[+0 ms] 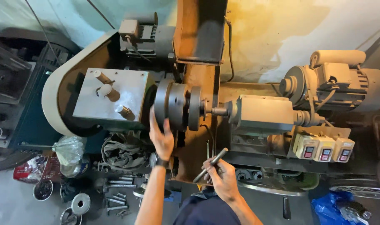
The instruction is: Operating a lathe machine to shape a metal part.
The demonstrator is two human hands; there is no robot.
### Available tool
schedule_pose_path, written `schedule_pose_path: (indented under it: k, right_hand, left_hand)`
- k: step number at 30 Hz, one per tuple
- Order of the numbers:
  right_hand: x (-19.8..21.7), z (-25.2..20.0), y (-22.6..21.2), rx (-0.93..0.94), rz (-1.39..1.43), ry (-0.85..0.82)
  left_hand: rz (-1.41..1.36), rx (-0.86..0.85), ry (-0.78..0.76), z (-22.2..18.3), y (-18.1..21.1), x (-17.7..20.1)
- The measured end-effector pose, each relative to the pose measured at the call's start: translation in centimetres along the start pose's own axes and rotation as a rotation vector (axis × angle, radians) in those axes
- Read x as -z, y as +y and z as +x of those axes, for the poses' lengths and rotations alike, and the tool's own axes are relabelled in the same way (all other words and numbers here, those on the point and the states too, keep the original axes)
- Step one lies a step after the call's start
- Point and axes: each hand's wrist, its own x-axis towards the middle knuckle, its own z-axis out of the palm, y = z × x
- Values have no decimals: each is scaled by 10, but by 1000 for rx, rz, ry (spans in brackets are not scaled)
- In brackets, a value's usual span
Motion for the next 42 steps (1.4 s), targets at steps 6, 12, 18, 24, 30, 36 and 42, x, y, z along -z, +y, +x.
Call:
schedule_pose_path:
  k: [6,12,18,24,30,36,42]
  right_hand:
    - [0,6,-1,25,17,-71]
    - [-1,4,-1,-6,-29,-64]
    - [4,-8,7,-25,21,-94]
    - [6,-3,13,-52,62,-41]
    - [11,5,14,0,9,-71]
    - [19,14,9,-81,-15,-24]
    - [47,80,-96,507,-140,-3]
  left_hand:
    - [170,24,39,-72,-35,13]
    - [280,-230,-172,93,37,-7]
    - [213,294,-226,87,34,-12]
    - [65,145,101,-61,-60,-18]
    - [210,-91,108,-42,2,6]
    - [408,-81,-391,117,18,-21]
    - [734,232,-628,170,-30,-74]
